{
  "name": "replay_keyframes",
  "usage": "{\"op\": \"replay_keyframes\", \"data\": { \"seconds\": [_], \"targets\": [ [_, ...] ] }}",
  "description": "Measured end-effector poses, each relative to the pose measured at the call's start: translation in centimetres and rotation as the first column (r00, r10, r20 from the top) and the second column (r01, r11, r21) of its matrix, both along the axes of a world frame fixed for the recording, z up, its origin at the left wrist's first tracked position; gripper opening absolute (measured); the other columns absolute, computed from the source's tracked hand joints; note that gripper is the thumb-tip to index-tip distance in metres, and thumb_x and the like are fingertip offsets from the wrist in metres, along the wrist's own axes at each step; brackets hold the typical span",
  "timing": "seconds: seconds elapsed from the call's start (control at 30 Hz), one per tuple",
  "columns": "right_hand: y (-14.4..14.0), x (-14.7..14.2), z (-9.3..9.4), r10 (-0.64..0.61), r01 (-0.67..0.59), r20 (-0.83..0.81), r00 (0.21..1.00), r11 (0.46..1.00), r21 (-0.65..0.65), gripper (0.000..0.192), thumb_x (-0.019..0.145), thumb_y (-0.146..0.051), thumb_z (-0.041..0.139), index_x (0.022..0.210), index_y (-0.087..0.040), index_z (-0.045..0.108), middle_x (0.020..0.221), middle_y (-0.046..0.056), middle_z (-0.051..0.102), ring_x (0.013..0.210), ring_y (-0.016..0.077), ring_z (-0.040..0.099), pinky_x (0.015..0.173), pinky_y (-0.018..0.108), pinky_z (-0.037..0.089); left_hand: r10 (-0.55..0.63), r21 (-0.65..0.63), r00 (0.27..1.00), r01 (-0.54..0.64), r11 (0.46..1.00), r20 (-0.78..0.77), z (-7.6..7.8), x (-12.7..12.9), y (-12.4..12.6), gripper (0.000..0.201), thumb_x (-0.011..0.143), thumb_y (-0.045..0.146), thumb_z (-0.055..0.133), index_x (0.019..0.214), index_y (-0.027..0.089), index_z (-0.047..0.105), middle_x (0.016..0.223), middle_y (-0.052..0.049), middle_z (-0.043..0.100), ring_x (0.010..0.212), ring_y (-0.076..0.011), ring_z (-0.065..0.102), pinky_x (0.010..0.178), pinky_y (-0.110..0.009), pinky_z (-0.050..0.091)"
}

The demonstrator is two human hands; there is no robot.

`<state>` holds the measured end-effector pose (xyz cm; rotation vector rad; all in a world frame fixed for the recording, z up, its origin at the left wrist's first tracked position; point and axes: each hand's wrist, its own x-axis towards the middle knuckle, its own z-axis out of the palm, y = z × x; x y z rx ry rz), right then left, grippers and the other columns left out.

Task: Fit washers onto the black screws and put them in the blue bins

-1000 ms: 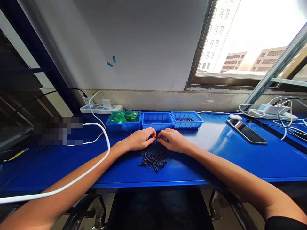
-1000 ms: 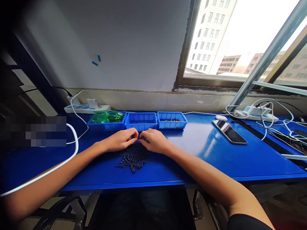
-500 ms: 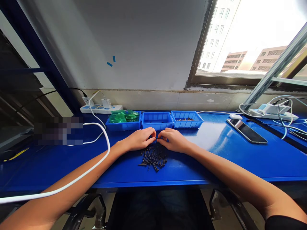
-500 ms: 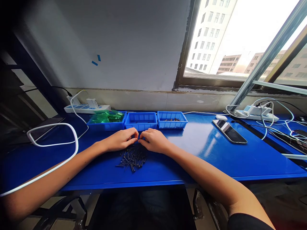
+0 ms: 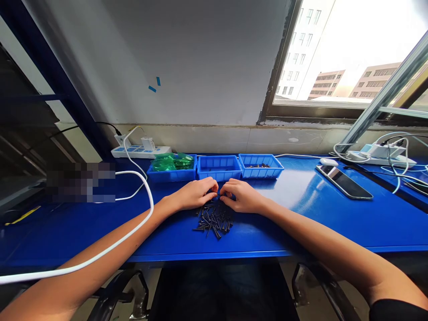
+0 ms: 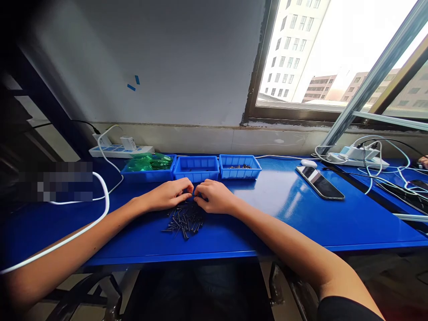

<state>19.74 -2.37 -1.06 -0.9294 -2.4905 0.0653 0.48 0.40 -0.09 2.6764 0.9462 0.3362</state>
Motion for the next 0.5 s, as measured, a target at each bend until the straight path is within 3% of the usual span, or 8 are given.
{"op": "replay_keyframes", "data": {
  "seconds": [0.5],
  "targets": [
    [-0.20,-0.19,0.27,-0.031,0.032,0.021,0.999,0.999,-0.026,0.008,0.075,-0.013,0.060,0.070,-0.018,0.057,0.062,-0.001,0.055,0.064,0.0118,0.048,0.062,0.023,0.039,0.002,-0.013,1.000,-0.001,1.000,0.012,0.13,-0.02,-0.02,0.012,0.084,0.028,0.043,0.089,0.019,0.049,0.080,0.000,0.057,0.066,-0.0140,0.052,0.060,-0.025,0.039]
  ]
}}
